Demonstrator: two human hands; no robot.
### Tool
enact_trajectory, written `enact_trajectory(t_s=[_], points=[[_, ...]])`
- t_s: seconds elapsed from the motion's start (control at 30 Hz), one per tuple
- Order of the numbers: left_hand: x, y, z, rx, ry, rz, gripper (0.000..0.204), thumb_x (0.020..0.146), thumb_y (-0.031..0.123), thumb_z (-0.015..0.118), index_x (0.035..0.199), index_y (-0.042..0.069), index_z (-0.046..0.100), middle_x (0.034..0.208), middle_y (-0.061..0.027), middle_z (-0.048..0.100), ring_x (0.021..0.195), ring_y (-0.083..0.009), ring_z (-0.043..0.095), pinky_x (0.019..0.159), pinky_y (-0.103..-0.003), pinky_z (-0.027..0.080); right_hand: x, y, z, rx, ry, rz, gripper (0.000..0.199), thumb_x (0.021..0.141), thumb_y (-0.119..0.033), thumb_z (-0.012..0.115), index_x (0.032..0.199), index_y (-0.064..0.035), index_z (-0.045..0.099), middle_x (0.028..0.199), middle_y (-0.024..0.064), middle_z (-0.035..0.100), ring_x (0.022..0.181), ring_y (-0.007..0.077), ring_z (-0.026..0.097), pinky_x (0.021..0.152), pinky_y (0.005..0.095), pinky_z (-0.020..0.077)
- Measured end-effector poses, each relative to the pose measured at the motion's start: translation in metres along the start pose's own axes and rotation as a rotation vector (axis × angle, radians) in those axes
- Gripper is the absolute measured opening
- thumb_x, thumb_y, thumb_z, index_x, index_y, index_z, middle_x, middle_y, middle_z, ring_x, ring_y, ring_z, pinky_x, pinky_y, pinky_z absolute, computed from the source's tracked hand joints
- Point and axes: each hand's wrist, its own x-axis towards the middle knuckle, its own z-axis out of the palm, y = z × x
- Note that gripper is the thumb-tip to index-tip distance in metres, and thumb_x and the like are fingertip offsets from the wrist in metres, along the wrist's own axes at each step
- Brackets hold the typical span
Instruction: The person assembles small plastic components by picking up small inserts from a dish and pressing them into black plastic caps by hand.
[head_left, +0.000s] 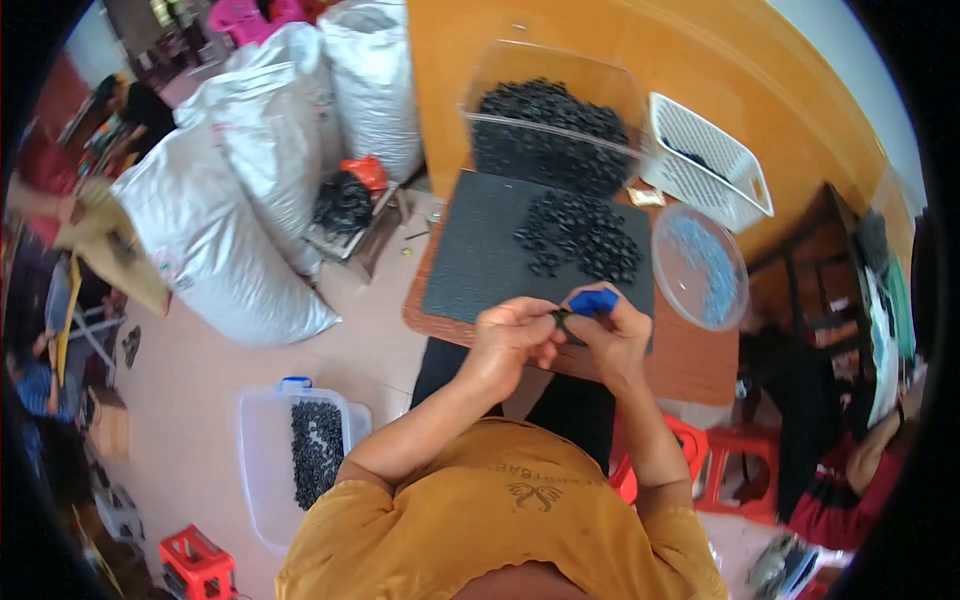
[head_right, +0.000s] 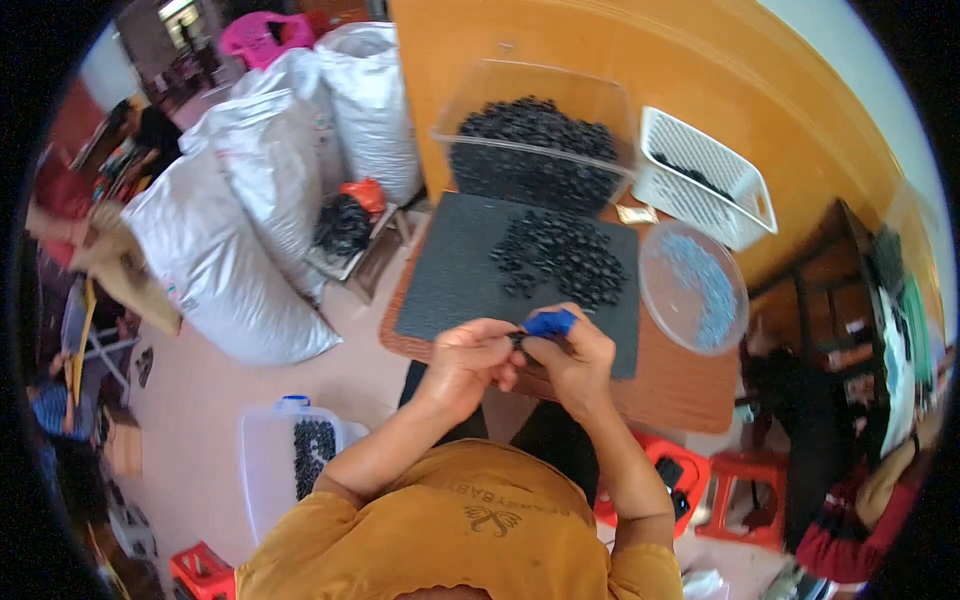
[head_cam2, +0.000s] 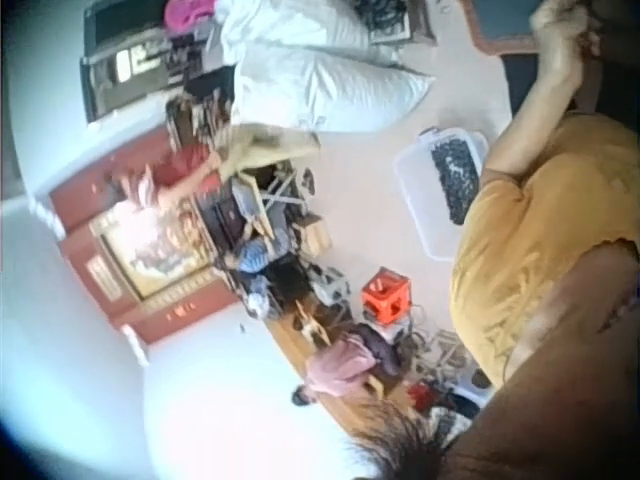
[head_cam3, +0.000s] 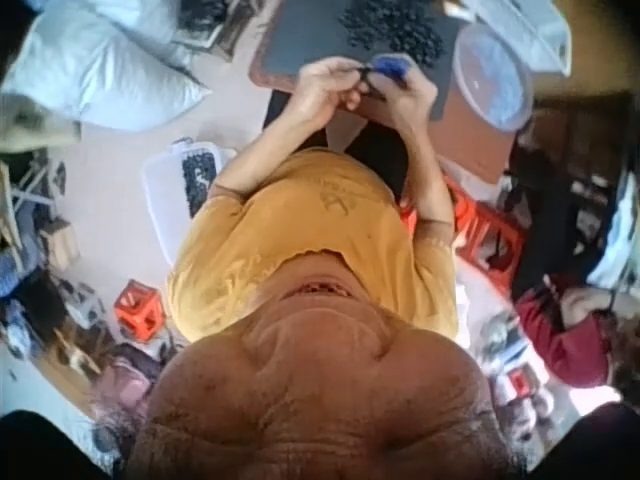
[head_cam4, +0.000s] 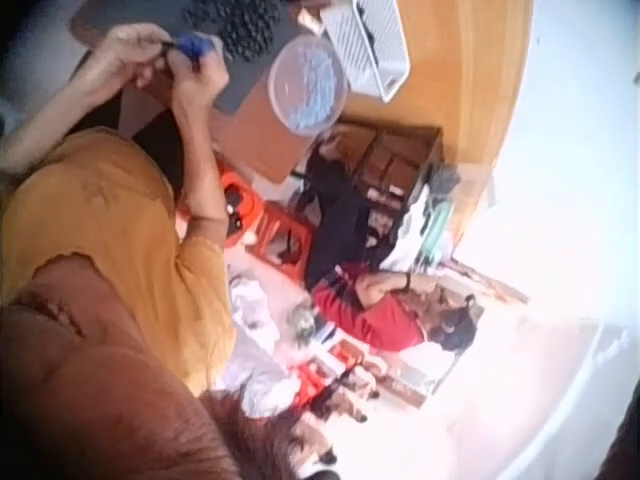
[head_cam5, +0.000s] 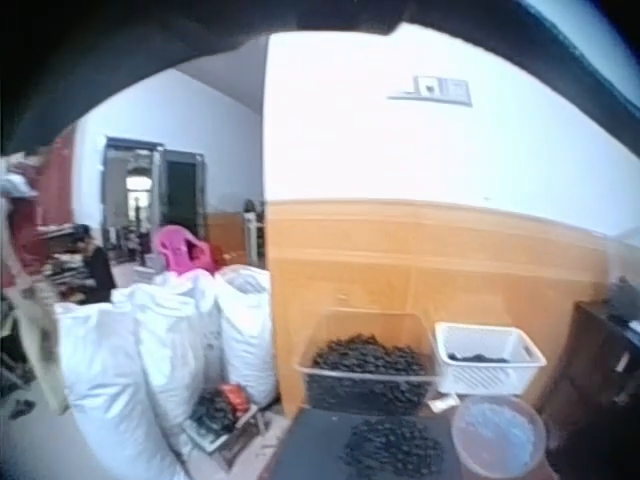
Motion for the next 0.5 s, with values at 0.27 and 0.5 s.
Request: enact_trajectory(t_s=[0.27, 0.5], points=[[0.004, -0.012, -0.012, -0.035, -0.115, -0.056, 0.017, 0.092, 0.014, 0.065, 0.101, -0.002, 0.064, 0.081, -0.0114, 0.067, 0.059, -0.0152, 0.061, 0.051, -0.027, 0.047, -0.001, 0.007, -0.007, -0.141, -0.069, -0.084, 0.017, 0.071, 0.012, 0.065, 0.084, 0.0022, 0.066, 0.085, 0.0064, 0.064, 0.075, 0.0143, 0.059, 0.065, 0.0259, 0.0456], [0.000, -0.015, -0.014, 0.019, -0.088, -0.103, 0.015, 0.089, 0.014, 0.069, 0.094, 0.000, 0.065, 0.072, -0.0087, 0.063, 0.054, -0.0130, 0.056, 0.045, -0.025, 0.041, -0.005, 0.005, -0.007, -0.111, -0.138, -0.071, 0.016, 0.069, 0.013, 0.065, 0.080, 0.0020, 0.065, 0.082, 0.0061, 0.063, 0.075, 0.0148, 0.058, 0.067, 0.0261, 0.0451]])
